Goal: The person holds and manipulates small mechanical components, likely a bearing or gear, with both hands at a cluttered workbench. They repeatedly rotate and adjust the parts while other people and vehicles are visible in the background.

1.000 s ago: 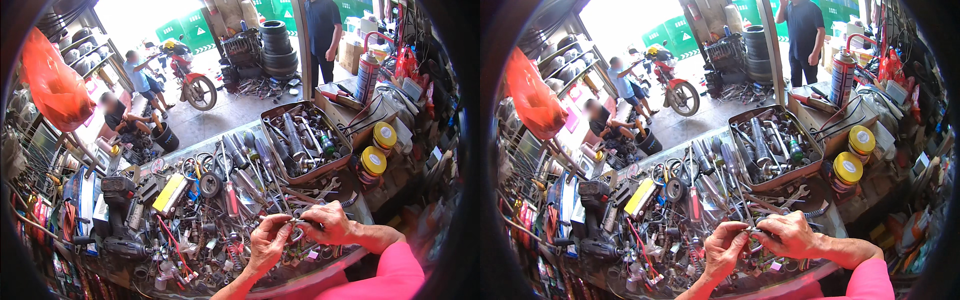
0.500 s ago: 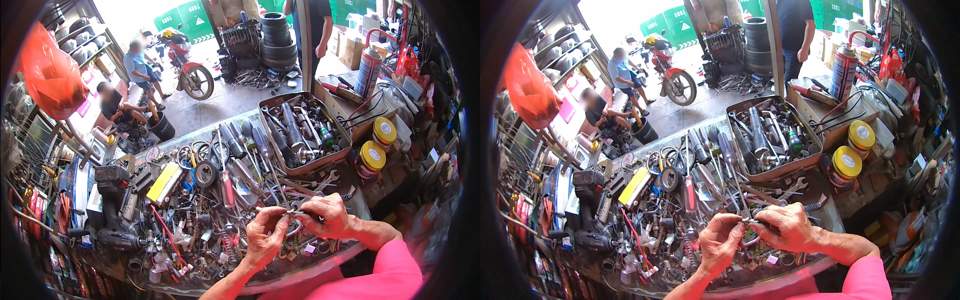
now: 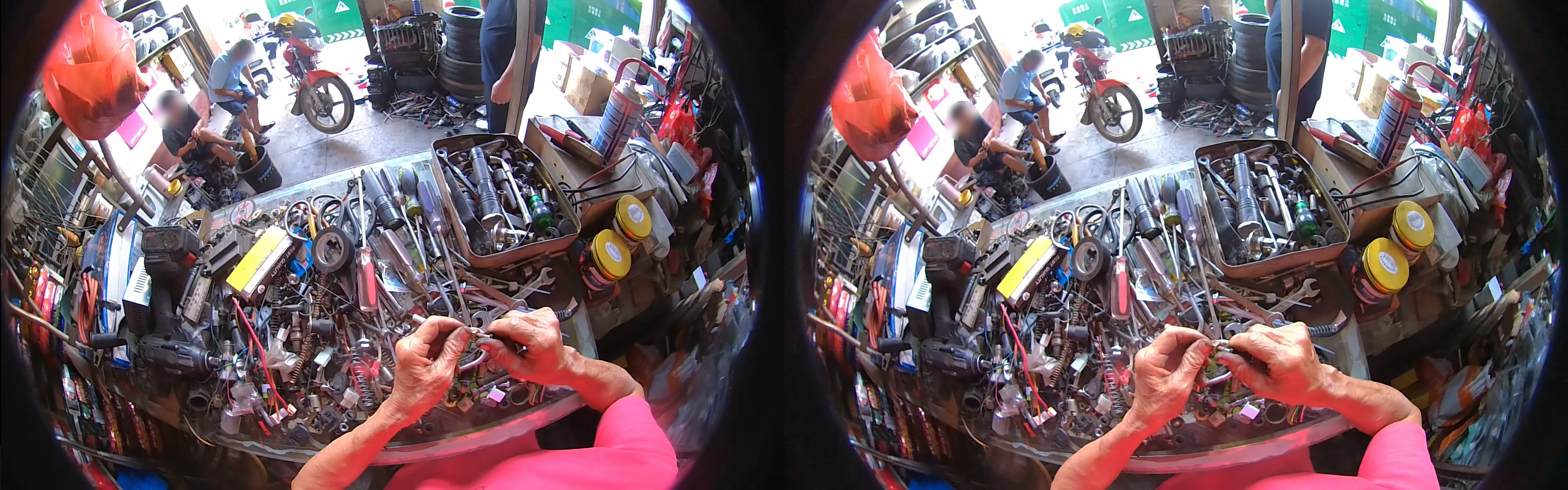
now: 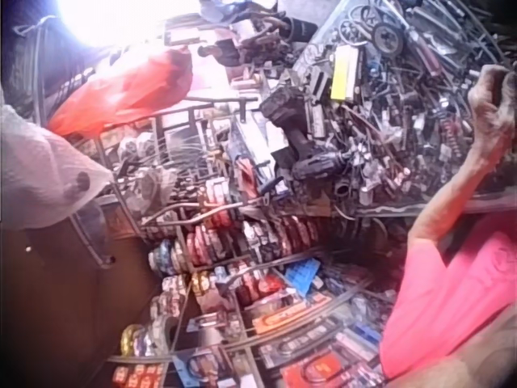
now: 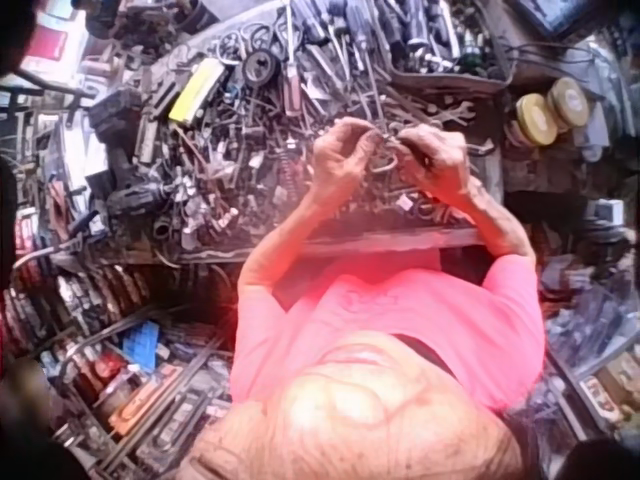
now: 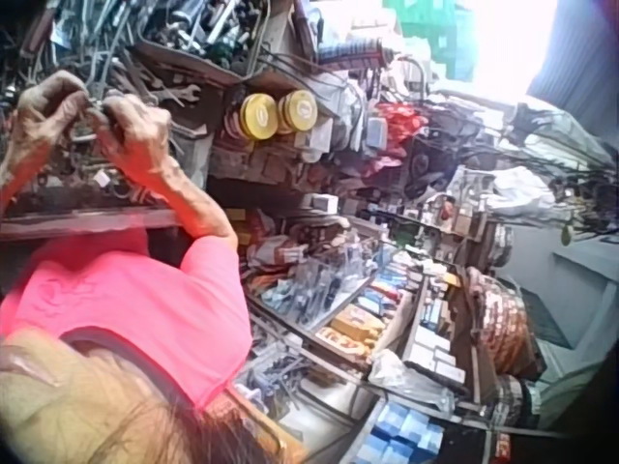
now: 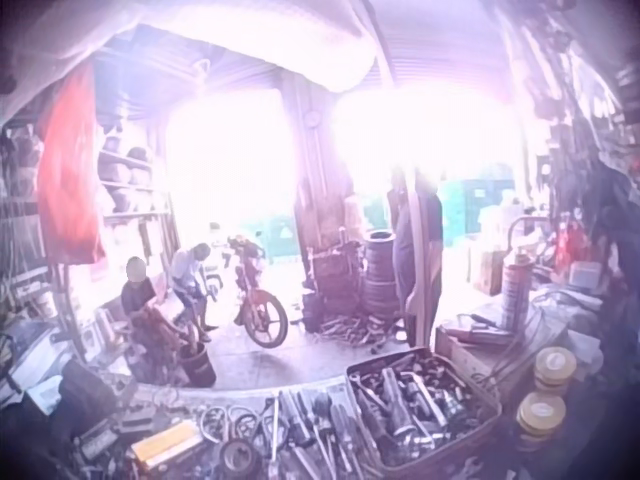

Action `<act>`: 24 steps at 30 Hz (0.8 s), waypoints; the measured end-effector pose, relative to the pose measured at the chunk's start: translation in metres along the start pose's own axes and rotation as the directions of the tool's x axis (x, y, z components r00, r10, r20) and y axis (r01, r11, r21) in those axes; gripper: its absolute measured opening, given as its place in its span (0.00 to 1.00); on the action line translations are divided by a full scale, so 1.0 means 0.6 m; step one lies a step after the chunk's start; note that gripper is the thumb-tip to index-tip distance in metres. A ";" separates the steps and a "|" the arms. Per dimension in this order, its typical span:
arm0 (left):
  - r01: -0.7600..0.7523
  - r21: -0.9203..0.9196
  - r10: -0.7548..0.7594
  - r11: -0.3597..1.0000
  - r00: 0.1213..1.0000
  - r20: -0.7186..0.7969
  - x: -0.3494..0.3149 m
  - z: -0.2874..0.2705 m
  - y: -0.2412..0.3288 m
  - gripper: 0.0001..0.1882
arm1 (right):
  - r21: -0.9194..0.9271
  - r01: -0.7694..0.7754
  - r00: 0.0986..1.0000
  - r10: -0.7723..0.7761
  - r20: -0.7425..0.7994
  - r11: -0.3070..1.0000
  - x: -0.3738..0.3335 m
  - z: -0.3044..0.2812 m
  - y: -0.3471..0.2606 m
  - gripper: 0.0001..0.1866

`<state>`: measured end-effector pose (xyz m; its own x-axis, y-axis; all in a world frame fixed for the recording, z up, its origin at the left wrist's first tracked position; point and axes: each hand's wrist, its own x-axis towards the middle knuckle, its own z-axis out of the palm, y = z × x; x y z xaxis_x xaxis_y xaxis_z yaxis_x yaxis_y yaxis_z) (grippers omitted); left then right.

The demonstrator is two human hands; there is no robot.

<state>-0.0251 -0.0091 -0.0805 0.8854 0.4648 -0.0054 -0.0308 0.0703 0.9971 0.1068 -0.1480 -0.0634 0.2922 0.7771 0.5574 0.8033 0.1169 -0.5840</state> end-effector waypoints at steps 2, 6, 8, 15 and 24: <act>0.034 0.001 -0.034 0.999 0.999 0.019 0.000 -0.003 0.001 0.07 | -0.012 0.006 1.000 -0.006 -0.004 1.000 0.001 0.000 -0.001 0.09; -0.090 -0.012 0.091 0.996 0.996 0.024 0.002 0.004 0.005 0.10 | -0.014 0.001 0.999 -0.001 -0.052 1.000 0.006 -0.002 -0.002 0.09; -0.152 -0.037 0.153 0.988 0.987 0.049 0.005 0.006 0.009 0.11 | -0.015 -0.011 0.998 0.010 -0.058 1.000 0.007 -0.004 -0.002 0.10; 0.122 -0.226 -0.101 0.966 0.990 0.103 0.002 0.001 0.020 0.10 | 0.005 0.032 0.998 -0.032 -0.046 0.999 0.000 0.000 0.006 0.10; 0.002 -0.126 0.004 0.992 0.999 0.047 -0.005 0.002 0.011 0.14 | -0.009 0.020 0.999 -0.020 -0.028 1.000 0.005 -0.005 -0.001 0.10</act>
<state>-0.0272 -0.0113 -0.0738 0.9060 0.4233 0.0023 -0.0874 0.1818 0.9794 0.1088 -0.1479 -0.0596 0.2901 0.7573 0.5851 0.8134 0.1270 -0.5676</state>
